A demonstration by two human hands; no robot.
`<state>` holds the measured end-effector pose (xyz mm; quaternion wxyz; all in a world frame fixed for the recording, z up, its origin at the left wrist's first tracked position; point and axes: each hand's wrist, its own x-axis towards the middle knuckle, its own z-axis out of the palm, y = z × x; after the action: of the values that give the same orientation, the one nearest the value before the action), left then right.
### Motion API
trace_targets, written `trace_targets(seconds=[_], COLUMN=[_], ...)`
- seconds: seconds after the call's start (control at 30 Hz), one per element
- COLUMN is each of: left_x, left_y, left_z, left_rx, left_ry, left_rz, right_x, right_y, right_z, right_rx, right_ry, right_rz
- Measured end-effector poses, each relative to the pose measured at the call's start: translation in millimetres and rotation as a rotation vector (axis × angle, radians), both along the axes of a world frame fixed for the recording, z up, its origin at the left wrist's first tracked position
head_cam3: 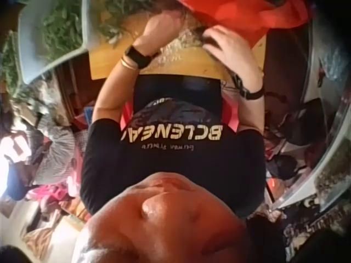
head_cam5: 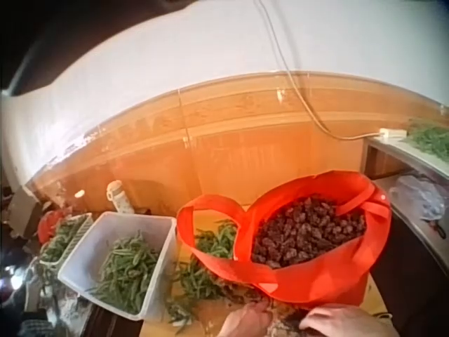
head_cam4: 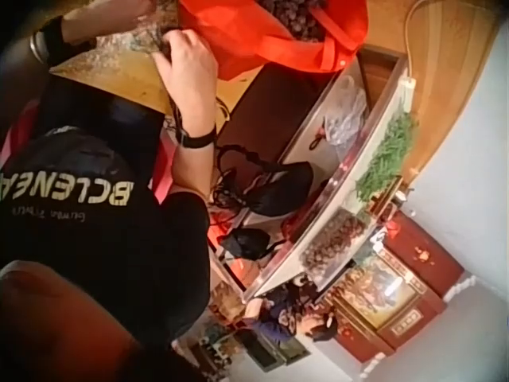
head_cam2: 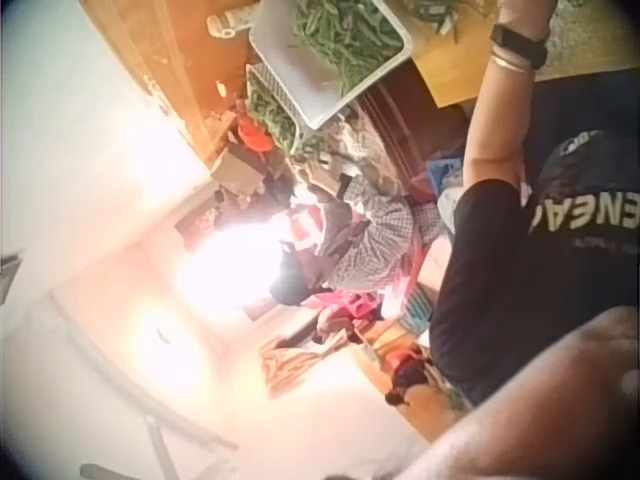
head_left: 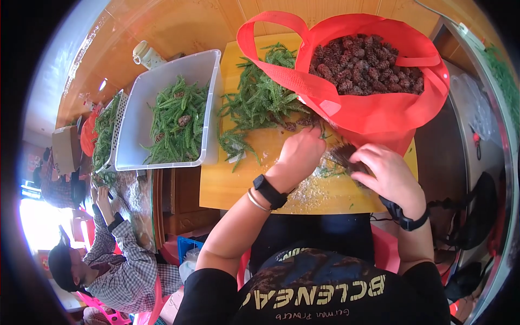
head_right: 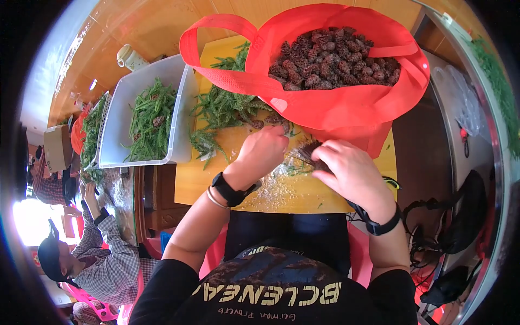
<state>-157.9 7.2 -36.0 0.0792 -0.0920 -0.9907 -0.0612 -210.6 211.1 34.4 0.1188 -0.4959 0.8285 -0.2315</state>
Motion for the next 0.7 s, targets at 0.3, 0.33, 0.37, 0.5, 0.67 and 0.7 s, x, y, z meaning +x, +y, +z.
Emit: trace_targets(seconds=[0.3,0.33,0.37,0.5,0.67,0.7], left_x=[18,20,21,27,27,26], left_y=[-16,-20,-23,-33,-26,-25], left_z=[47,50,53,40,16,11], left_rx=[0.241,0.241,0.382,0.488,0.288,0.256], left_ry=[0.033,0.032,0.023,0.037,-0.144,-0.175], left_rz=[0.0,0.0,-0.009,0.143,0.215,0.218], right_x=[5,5,4,4,4,5], right_y=[-39,-39,-39,-36,-25,-24], right_z=[-31,-31,-31,-23,-20,-19], right_rx=[-0.015,0.003,0.023,-0.084,-0.197,-0.197], right_ry=[0.077,0.084,0.091,0.076,0.007,0.007], right_rz=[-0.082,-0.089,-0.098,-0.159,-0.182,-0.185])
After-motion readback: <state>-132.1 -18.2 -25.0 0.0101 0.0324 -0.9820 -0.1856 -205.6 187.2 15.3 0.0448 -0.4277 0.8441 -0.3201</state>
